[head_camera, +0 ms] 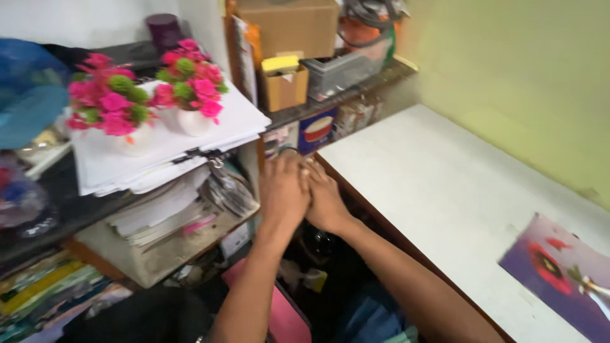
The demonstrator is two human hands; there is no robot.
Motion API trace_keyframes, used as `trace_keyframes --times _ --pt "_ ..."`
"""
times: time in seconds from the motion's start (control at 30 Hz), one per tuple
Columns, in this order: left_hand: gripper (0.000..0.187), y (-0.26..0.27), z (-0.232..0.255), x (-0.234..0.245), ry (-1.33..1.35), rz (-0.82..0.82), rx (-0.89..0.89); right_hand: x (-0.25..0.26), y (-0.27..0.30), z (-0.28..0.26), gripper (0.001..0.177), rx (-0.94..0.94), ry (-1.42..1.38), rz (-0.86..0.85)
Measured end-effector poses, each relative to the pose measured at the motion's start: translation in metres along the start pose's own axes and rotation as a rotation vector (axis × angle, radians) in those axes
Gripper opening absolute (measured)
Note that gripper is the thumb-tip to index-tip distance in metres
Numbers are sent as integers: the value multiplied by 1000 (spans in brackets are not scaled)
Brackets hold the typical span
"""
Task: The person moves a small potted plant to a nearby shelf, then wipes a white workbench surface with a tissue. They spray a liquid from a small bottle onto the surface and continue wiping with the tissue. The person handles the plant, tissue, spray bottle, and a floral mousepad during the sequence.
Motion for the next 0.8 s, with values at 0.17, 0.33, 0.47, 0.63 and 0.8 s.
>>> trace_keyframes --times 0.17,0.33,0.47,0.63,0.8 --pt "39 56 52 -77 179 -271 -151 85 87 64 70 -204 224 -162" --pt "61 97 115 -143 315 -514 -318 194 160 117 67 -377 400 -171" --pt "62 111 171 -193 396 -685 -431 265 212 127 63 -528 531 -217" --pt "53 90 240 -267 369 -860 -704 314 234 120 70 -694 797 -247" --pt "47 64 297 -348 699 -934 -757 303 237 135 68 -637 621 -149"
Point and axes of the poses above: each hand's wrist, its own y-axis away from the middle knuckle, its own x-axis out of the back of the hand, z = x × y, the point moved 1 cm from there along -y, towards the middle knuckle, and after that the axes turned 11 degrees about z, right-handed, at the moved point
